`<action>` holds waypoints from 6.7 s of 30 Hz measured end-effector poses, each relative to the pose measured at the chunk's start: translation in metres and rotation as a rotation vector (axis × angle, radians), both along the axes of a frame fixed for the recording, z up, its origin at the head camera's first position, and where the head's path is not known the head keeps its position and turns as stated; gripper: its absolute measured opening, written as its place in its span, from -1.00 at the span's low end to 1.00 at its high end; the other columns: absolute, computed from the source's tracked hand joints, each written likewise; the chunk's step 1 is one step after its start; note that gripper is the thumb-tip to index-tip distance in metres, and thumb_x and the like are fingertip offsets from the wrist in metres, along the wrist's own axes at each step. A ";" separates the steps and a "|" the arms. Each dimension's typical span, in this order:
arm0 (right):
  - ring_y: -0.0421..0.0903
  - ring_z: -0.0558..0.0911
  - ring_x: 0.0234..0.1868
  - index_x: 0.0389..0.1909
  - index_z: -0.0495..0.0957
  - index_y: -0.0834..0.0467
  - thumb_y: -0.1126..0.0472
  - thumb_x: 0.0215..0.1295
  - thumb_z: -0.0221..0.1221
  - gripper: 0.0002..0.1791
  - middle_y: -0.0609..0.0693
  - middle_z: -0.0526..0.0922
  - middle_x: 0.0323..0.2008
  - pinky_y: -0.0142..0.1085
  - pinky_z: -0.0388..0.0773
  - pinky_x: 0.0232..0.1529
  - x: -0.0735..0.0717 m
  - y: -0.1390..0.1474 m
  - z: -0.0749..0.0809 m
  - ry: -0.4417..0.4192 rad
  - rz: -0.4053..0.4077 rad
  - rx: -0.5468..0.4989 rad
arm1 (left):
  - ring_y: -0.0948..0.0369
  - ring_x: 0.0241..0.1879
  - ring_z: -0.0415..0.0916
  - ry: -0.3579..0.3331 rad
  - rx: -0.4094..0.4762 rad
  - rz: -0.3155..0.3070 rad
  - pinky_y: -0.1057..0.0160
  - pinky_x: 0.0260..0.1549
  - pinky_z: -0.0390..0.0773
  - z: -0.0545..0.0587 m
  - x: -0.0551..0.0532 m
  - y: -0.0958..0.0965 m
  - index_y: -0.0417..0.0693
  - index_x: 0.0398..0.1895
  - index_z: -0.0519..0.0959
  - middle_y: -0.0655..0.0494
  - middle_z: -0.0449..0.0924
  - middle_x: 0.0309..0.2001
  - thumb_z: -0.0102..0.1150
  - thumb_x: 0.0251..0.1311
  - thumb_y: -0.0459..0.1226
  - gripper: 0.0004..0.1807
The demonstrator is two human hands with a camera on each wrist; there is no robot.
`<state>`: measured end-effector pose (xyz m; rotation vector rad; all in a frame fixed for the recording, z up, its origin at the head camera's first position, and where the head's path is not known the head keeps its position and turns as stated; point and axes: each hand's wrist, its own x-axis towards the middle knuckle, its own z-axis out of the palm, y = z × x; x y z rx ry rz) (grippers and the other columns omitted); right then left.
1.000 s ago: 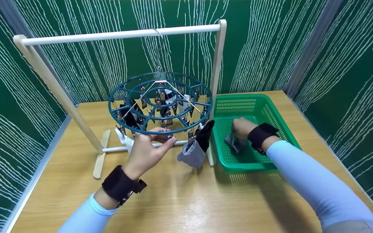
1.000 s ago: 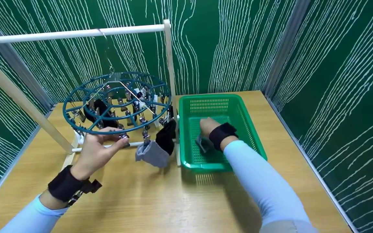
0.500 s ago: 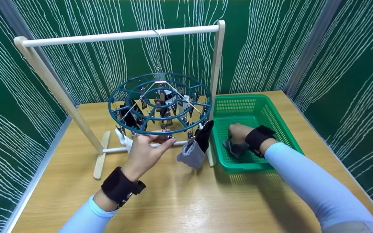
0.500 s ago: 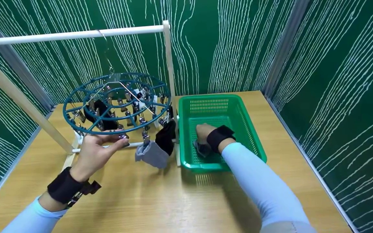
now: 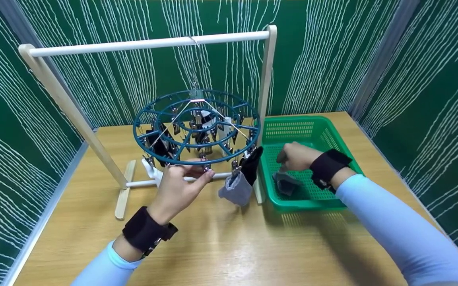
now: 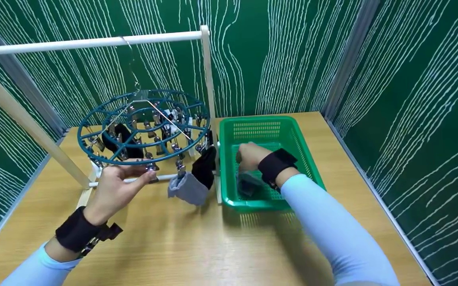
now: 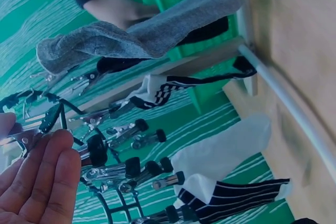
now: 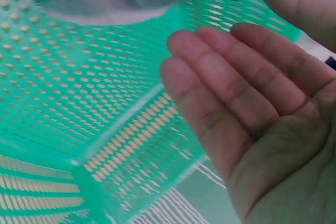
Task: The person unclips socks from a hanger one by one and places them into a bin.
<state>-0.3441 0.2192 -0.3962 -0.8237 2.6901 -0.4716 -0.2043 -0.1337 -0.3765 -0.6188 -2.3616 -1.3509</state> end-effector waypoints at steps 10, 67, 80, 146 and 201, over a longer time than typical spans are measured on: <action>0.30 0.77 0.19 0.20 0.69 0.40 0.28 0.48 0.36 -0.62 0.36 0.77 0.15 0.18 0.70 0.26 0.024 -0.010 0.048 0.189 -0.058 -0.213 | 0.10 -0.29 0.84 0.035 0.014 0.006 0.28 -0.21 0.82 -0.001 0.006 -0.004 -0.26 -0.10 0.81 -0.04 0.88 -0.21 0.53 0.30 -0.36 -0.82; 0.17 0.81 -0.01 0.05 0.81 0.28 0.27 0.35 0.50 -0.70 0.21 0.86 -0.05 0.02 0.79 0.10 0.072 -0.067 0.069 1.037 0.288 -0.389 | -0.05 -0.24 0.81 0.961 -0.478 0.353 -0.01 -0.18 0.81 0.022 0.009 -0.028 -0.28 -0.21 0.81 -0.12 0.85 -0.26 0.33 0.48 -0.29 -0.79; 0.22 0.77 0.19 0.16 0.75 0.28 0.04 0.30 0.56 -0.47 0.25 0.82 0.09 0.10 0.72 0.26 0.067 -0.063 0.067 1.008 0.226 -0.382 | -0.12 -0.06 0.83 0.895 -0.431 0.357 -0.07 0.04 0.80 0.019 0.003 -0.045 -0.37 -0.15 0.78 -0.23 0.84 -0.16 0.48 0.27 -0.42 -0.84; 0.17 0.83 -0.02 -0.04 0.82 0.28 0.16 0.35 0.51 -0.70 0.23 0.86 -0.09 0.01 0.82 0.06 0.072 -0.070 0.063 1.020 0.271 -0.405 | 0.06 -0.15 0.83 -0.135 -0.162 -0.009 0.13 -0.12 0.84 0.020 0.006 -0.006 -0.36 0.03 0.74 -0.15 0.86 -0.09 0.43 0.43 -0.28 -0.71; 0.11 0.85 0.00 0.16 0.69 0.34 0.27 0.41 0.44 -0.63 0.25 0.82 0.06 -0.07 0.83 0.04 0.126 -0.114 -0.045 0.299 0.047 -0.589 | 0.02 -0.14 0.85 -0.127 -0.130 0.013 0.14 -0.17 0.84 0.012 0.004 -0.002 -0.34 0.02 0.77 -0.18 0.86 -0.09 0.49 0.35 -0.33 -0.72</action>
